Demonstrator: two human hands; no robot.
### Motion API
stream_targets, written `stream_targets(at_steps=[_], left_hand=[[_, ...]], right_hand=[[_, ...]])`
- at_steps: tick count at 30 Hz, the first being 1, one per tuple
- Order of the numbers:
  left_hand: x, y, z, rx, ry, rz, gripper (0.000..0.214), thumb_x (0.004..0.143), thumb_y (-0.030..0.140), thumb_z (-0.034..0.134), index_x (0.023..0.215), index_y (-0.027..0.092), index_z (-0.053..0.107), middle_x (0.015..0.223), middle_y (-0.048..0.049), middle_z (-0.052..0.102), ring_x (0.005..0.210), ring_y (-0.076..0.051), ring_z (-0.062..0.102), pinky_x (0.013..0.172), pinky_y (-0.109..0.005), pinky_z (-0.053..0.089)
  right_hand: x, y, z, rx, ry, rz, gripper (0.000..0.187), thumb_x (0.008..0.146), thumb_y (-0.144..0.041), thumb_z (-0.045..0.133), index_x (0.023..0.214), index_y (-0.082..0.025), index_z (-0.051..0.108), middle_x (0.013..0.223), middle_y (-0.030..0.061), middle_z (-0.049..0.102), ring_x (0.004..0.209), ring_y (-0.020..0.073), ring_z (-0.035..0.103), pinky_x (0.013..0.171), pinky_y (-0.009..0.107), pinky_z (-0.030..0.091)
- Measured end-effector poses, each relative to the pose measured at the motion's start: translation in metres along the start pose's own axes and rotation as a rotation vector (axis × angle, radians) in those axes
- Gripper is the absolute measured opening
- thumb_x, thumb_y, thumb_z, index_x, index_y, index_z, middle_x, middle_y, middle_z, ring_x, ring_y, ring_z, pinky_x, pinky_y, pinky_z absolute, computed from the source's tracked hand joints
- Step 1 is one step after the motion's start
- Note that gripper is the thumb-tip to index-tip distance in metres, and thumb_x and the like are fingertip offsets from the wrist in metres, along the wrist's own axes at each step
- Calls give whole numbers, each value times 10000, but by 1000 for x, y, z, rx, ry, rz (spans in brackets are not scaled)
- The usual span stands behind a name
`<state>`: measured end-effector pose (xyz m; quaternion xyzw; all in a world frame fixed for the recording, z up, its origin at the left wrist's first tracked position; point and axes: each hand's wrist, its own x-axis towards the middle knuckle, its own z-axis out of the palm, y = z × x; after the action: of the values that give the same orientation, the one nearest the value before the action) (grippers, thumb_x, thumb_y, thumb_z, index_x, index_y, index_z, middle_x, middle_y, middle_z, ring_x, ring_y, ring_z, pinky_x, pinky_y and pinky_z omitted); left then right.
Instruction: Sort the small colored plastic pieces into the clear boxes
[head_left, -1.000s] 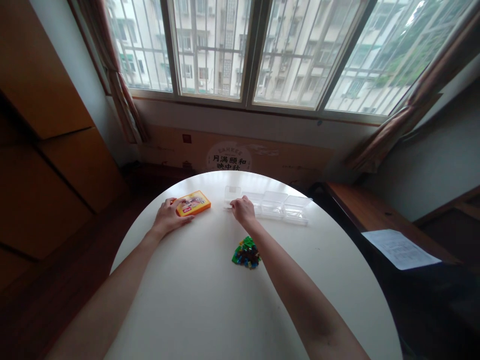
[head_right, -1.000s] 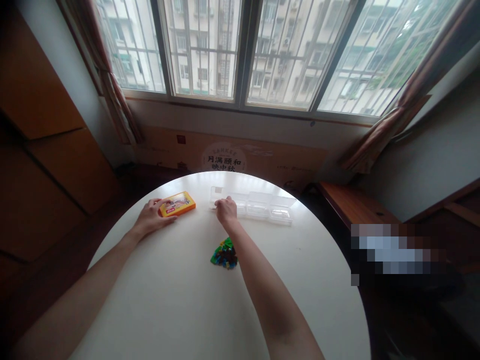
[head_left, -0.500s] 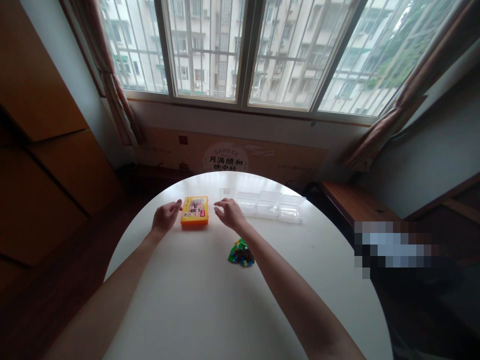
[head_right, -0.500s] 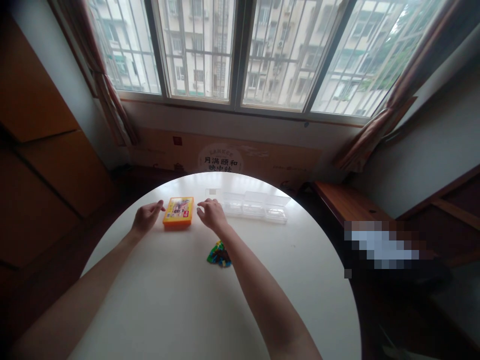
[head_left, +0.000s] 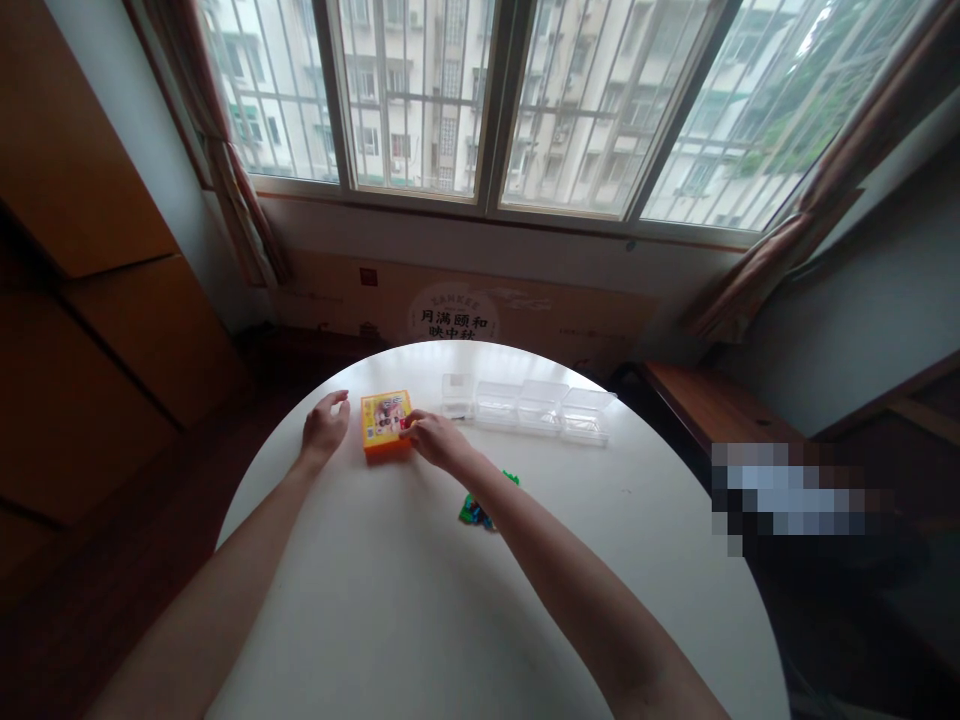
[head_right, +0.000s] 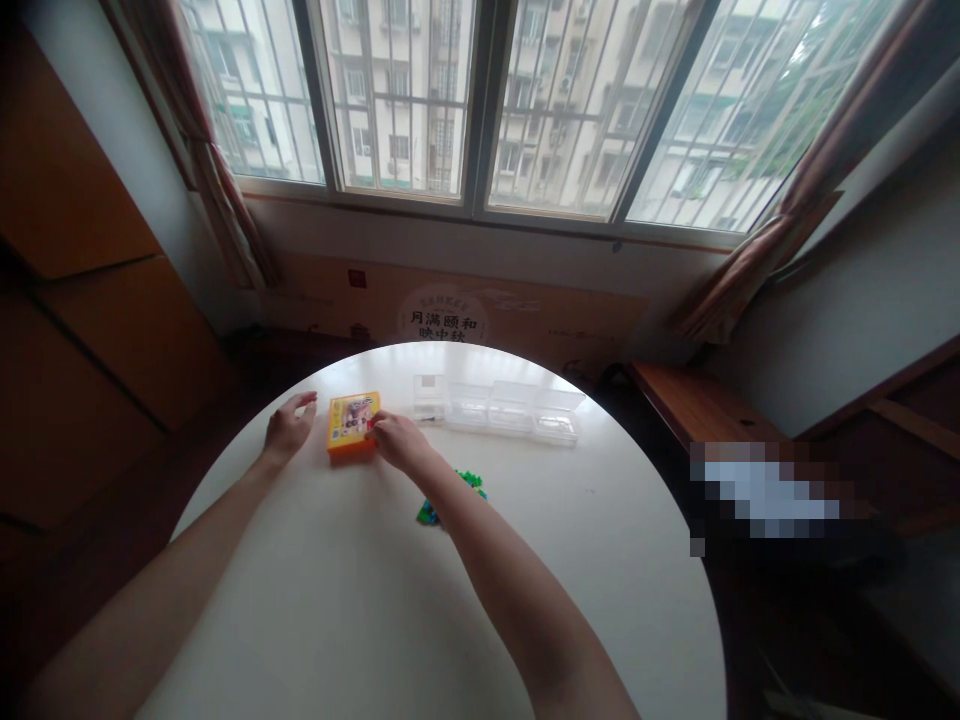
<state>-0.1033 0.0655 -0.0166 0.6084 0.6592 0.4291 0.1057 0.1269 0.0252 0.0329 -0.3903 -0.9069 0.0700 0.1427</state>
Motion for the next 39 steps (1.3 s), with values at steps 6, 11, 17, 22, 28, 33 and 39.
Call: stream_targets(at_steps=[6, 11, 17, 22, 28, 33, 39], left_hand=[[0, -2, -2, -119, -296, 179, 433, 784, 511, 485, 1034, 193, 641, 1055, -71, 577, 968, -204, 571, 853, -314, 467], [-2, -2, -17, -93, -418, 212, 460, 747, 594, 507, 872, 184, 672, 817, -40, 539, 738, -167, 566, 679, -296, 499], [-7, -6, -24, -22, -589, 347, 765, 530, 536, 740, 1222, 298, 519, 1195, -55, 418, 1133, -261, 456, 985, -376, 399], [-14, 0, -17, -113, -622, 308, 832, 522, 486, 756, 1269, 265, 464, 1280, -73, 401, 1164, -307, 444, 1002, -433, 381], [-26, 25, -21, -454, -673, 203, 808, 560, 399, 766, 1268, 213, 424, 1265, -91, 485, 1113, -294, 513, 956, -442, 427], [-33, 45, -31, -536, -729, 150, 779, 567, 354, 772, 1249, 195, 429, 1234, -98, 513, 1117, -284, 515, 950, -442, 432], [-39, 53, -36, -664, -849, 56, 742, 645, 262, 723, 1290, 220, 359, 1181, -83, 551, 1044, -251, 564, 882, -399, 482]], right_hand=[[14, 12, -9, -14, -56, -58, 326, 811, -34, 430, 929, -179, 697, 1068, 69, 648, 991, 164, 575, 861, 257, 411], [24, 2, -7, -163, -78, 83, 238, 845, -252, 485, 901, -114, 670, 964, 144, 642, 904, 227, 583, 755, 301, 437], [19, -5, 6, -150, -2, -125, 632, 736, -597, 561, 1209, -180, 510, 1186, 149, 517, 1075, 263, 477, 873, 364, 385], [21, -8, 7, -193, -25, -62, 641, 739, -625, 528, 1198, -179, 498, 1095, 145, 546, 982, 272, 516, 825, 388, 397], [27, -6, 8, -187, -39, -15, 652, 681, -578, 620, 1138, -132, 491, 1038, 143, 563, 928, 263, 541, 809, 371, 405], [27, -3, 7, -192, -50, -39, 618, 682, -562, 627, 1128, -149, 516, 1005, 122, 585, 883, 247, 562, 771, 345, 413], [29, -5, -8, -177, -124, -46, 542, 704, -573, 599, 1091, -195, 600, 943, 110, 634, 821, 233, 597, 688, 292, 407]])
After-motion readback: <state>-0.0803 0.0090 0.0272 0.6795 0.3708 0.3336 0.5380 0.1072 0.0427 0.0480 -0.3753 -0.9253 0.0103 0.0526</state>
